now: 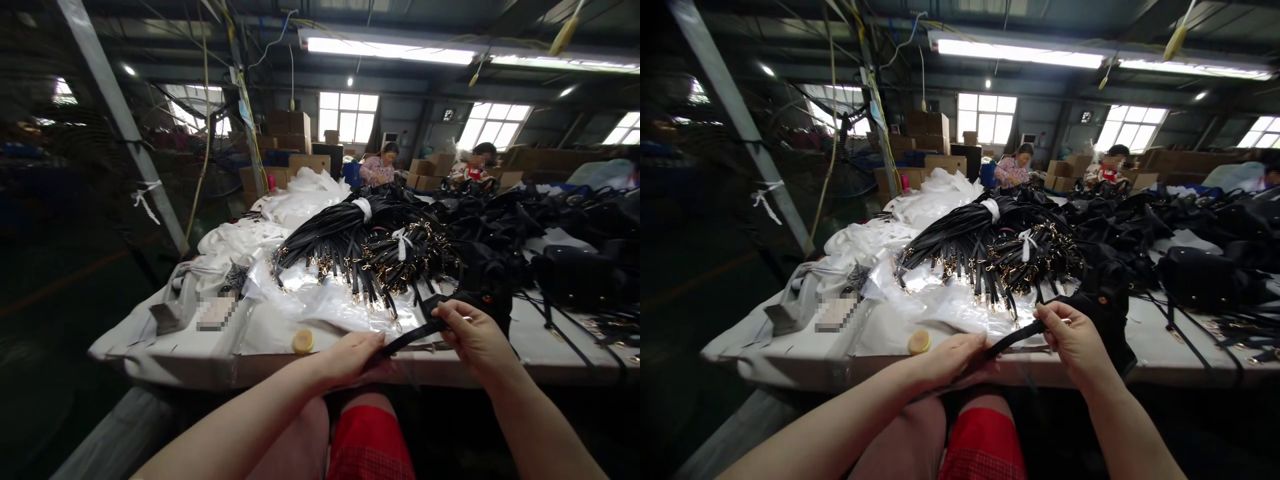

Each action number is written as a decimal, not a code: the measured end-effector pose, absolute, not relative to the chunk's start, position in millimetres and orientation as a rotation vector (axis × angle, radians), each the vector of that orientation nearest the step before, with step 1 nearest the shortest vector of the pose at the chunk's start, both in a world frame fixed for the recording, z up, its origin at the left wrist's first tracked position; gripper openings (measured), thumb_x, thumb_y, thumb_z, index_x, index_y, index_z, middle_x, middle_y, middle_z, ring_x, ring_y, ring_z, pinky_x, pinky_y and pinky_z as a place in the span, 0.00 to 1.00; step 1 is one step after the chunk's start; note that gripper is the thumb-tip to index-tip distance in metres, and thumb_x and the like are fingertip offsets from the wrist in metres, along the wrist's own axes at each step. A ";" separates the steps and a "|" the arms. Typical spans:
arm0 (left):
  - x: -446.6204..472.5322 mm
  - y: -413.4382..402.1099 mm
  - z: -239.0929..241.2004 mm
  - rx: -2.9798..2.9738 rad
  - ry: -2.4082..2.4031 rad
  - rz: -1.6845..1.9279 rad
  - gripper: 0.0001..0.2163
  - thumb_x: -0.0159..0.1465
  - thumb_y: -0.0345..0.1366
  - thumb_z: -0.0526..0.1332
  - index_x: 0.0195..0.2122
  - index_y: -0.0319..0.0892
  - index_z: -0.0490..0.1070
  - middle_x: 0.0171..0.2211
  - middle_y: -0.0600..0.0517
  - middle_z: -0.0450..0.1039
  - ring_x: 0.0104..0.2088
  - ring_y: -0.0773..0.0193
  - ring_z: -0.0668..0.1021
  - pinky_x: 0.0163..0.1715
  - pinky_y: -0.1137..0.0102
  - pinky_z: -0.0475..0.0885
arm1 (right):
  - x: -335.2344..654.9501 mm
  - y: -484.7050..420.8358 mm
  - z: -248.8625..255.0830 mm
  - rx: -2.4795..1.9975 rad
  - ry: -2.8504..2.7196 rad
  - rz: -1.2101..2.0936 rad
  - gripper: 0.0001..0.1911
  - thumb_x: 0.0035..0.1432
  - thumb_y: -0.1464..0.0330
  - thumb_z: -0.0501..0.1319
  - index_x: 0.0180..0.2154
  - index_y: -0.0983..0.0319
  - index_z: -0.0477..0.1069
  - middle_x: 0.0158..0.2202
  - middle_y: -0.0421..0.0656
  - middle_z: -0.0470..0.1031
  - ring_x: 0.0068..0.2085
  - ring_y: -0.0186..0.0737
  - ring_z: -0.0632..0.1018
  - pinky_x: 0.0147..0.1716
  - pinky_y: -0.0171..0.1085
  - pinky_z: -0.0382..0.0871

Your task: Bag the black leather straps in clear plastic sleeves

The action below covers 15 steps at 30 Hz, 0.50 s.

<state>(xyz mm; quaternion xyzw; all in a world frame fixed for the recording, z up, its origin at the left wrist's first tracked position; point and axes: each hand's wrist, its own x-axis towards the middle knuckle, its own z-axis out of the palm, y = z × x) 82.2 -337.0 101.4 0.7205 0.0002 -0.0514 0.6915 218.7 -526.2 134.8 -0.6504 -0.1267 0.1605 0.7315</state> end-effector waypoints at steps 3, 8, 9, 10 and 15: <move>100.5 -340.9 121.0 1.687 -0.111 -0.091 0.28 0.66 0.59 0.47 0.33 0.39 0.75 0.33 0.47 0.76 0.35 0.62 0.74 0.39 0.69 0.69 | 213.6 -525.1 136.8 -1.566 -0.427 0.311 0.21 0.46 0.50 0.73 0.29 0.62 0.77 0.17 0.36 0.64 0.18 0.29 0.62 0.16 0.29 0.54; 131.9 -358.6 139.3 1.612 -0.259 -0.184 0.22 0.66 0.56 0.53 0.33 0.41 0.70 0.25 0.54 0.70 0.23 0.68 0.71 0.27 0.72 0.67 | 199.7 -520.8 139.7 -1.629 -0.547 0.276 0.22 0.51 0.48 0.69 0.38 0.59 0.78 0.25 0.41 0.74 0.20 0.33 0.69 0.18 0.32 0.64; 136.3 -361.5 139.8 1.651 -0.259 -0.189 0.21 0.65 0.56 0.55 0.32 0.41 0.69 0.24 0.55 0.69 0.21 0.69 0.70 0.24 0.73 0.65 | 197.5 -520.4 140.1 -1.614 -0.547 0.292 0.22 0.51 0.49 0.69 0.39 0.59 0.77 0.27 0.41 0.75 0.21 0.35 0.71 0.20 0.33 0.67; 139.8 -363.5 139.4 1.674 -0.264 -0.197 0.20 0.64 0.56 0.57 0.31 0.41 0.68 0.23 0.56 0.67 0.20 0.70 0.68 0.22 0.74 0.63 | 196.0 -520.5 140.5 -1.596 -0.537 0.308 0.22 0.50 0.50 0.70 0.39 0.58 0.77 0.28 0.42 0.76 0.23 0.37 0.73 0.22 0.34 0.70; 140.9 -356.6 126.4 1.434 -0.277 -0.342 0.24 0.59 0.60 0.60 0.26 0.40 0.68 0.23 0.55 0.69 0.23 0.70 0.70 0.29 0.72 0.67 | 204.3 -531.8 144.7 -1.458 -0.324 0.258 0.21 0.45 0.55 0.75 0.38 0.60 0.77 0.20 0.37 0.68 0.19 0.29 0.67 0.15 0.27 0.61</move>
